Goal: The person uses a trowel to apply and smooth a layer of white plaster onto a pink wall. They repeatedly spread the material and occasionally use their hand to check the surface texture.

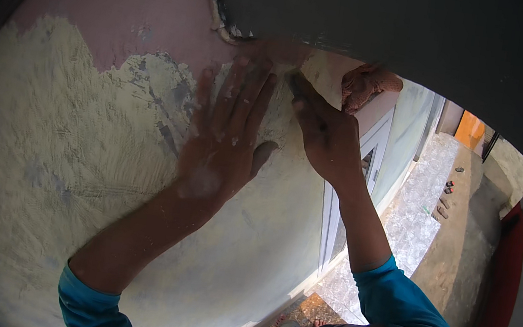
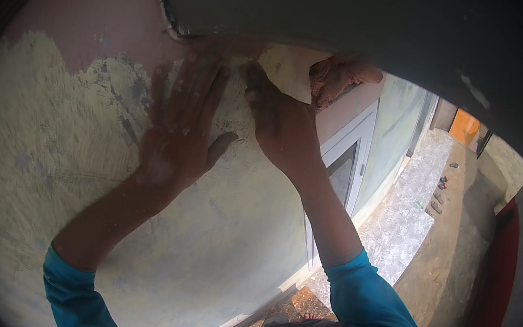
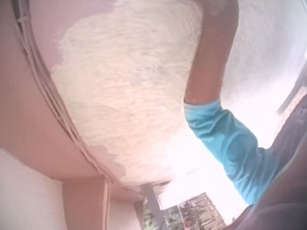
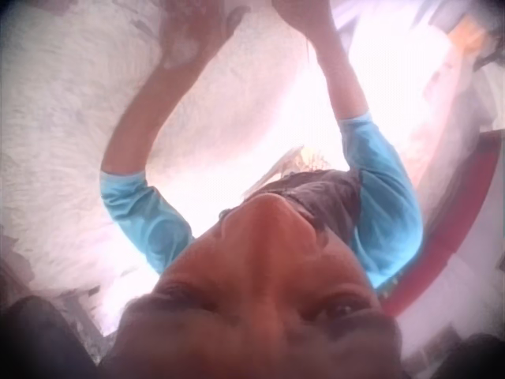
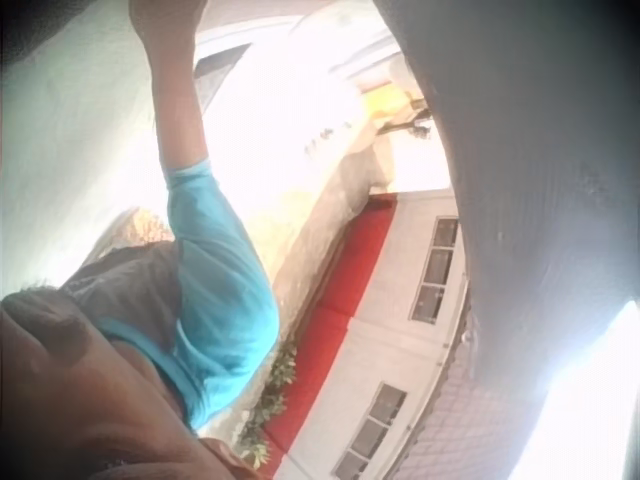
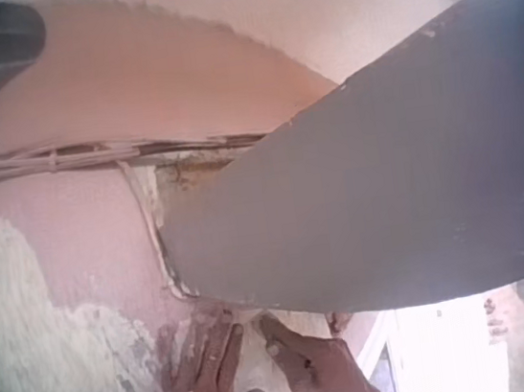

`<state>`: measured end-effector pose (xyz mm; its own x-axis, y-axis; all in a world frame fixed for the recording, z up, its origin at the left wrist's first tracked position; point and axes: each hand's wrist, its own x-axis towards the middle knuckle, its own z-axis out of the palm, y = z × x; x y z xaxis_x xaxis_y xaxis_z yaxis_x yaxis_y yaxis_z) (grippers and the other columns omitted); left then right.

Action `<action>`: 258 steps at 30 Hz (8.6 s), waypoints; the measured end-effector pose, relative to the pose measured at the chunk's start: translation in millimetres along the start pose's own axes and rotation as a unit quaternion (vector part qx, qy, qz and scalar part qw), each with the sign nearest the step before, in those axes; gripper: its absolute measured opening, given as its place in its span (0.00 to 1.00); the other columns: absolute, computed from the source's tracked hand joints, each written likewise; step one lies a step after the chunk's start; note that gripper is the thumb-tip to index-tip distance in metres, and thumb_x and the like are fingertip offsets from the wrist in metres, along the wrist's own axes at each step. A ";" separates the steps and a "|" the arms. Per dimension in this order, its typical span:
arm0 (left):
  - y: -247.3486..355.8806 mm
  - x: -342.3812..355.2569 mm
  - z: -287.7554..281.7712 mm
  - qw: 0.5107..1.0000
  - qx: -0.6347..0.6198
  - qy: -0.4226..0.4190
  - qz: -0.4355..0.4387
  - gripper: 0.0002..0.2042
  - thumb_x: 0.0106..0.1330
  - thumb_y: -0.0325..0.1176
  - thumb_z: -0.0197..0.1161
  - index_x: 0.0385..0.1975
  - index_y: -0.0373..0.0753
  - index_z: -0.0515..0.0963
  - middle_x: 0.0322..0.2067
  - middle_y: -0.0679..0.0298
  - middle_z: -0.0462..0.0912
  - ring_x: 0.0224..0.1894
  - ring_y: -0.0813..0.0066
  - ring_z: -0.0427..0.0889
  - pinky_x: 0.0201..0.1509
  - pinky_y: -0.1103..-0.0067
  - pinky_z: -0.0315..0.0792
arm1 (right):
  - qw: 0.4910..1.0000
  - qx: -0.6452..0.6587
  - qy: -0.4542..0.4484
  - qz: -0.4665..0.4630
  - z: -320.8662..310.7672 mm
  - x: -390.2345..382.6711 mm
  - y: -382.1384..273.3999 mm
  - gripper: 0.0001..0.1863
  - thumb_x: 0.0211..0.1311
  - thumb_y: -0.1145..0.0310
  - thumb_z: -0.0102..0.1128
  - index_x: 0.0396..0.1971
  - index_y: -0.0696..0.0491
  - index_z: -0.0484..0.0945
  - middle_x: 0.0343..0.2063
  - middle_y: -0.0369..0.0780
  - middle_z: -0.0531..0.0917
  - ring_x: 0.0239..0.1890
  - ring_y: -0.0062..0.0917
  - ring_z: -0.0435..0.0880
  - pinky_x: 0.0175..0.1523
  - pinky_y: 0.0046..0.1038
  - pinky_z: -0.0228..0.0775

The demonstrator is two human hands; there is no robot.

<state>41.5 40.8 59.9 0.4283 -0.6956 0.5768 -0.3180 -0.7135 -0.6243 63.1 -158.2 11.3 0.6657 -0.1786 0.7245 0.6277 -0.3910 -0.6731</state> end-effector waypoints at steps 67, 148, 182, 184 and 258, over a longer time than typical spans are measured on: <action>8.9 -4.3 8.2 0.992 0.096 -0.059 0.061 0.47 0.81 0.63 0.54 0.86 0.30 0.54 0.86 0.44 0.54 0.90 0.48 0.48 0.93 0.51 0.37 | 0.993 -0.006 -0.034 0.114 -25.3 28.6 7.3 0.27 0.86 0.60 0.55 0.77 0.52 0.77 0.46 0.41 0.91 0.39 0.24 0.84 0.51 0.30 0.77; -108.4 -71.3 -89.6 0.985 0.112 0.115 -0.058 0.47 0.75 0.62 0.67 0.85 0.38 0.60 0.84 0.59 0.65 0.87 0.68 0.60 0.94 0.62 0.49 | 0.977 -0.091 0.181 -0.066 32.5 -82.7 -127.4 0.17 0.81 0.65 0.66 0.62 0.53 0.91 0.18 0.39 0.85 0.18 0.13 0.74 0.27 0.26 0.64; -115.5 -74.4 -90.6 0.986 0.095 0.118 -0.076 0.46 0.76 0.60 0.68 0.85 0.37 0.60 0.84 0.60 0.63 0.87 0.66 0.57 0.94 0.64 0.50 | 0.969 -0.138 0.185 -0.093 48.7 -81.7 -175.4 0.16 0.80 0.68 0.65 0.61 0.51 0.91 0.26 0.44 0.92 0.22 0.19 0.84 0.32 0.28 0.73; -115.3 -73.9 -90.1 0.986 0.085 0.123 -0.075 0.46 0.76 0.60 0.68 0.85 0.37 0.59 0.84 0.59 0.62 0.87 0.66 0.57 0.94 0.64 0.50 | 0.952 -0.204 0.180 -0.142 60.9 -58.6 -177.7 0.16 0.80 0.66 0.64 0.60 0.51 0.91 0.26 0.45 0.91 0.24 0.26 0.89 0.35 0.31 0.76; -91.4 -17.6 -68.1 0.952 -0.169 0.240 0.090 0.12 0.53 0.24 0.80 0.34 0.41 0.83 0.37 0.62 0.91 0.50 0.57 0.91 0.62 0.63 0.83 | 0.975 -0.097 0.059 -0.191 63.5 -82.1 -155.6 0.17 0.74 0.74 0.67 0.59 0.59 0.88 0.27 0.46 0.88 0.25 0.32 0.87 0.31 0.36 0.76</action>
<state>5.5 112.5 142.7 -0.0686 -0.7097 0.7012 -0.6376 -0.5094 -0.5779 -63.6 -25.4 47.1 0.3407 -0.0846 0.9364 0.7250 -0.6105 -0.3189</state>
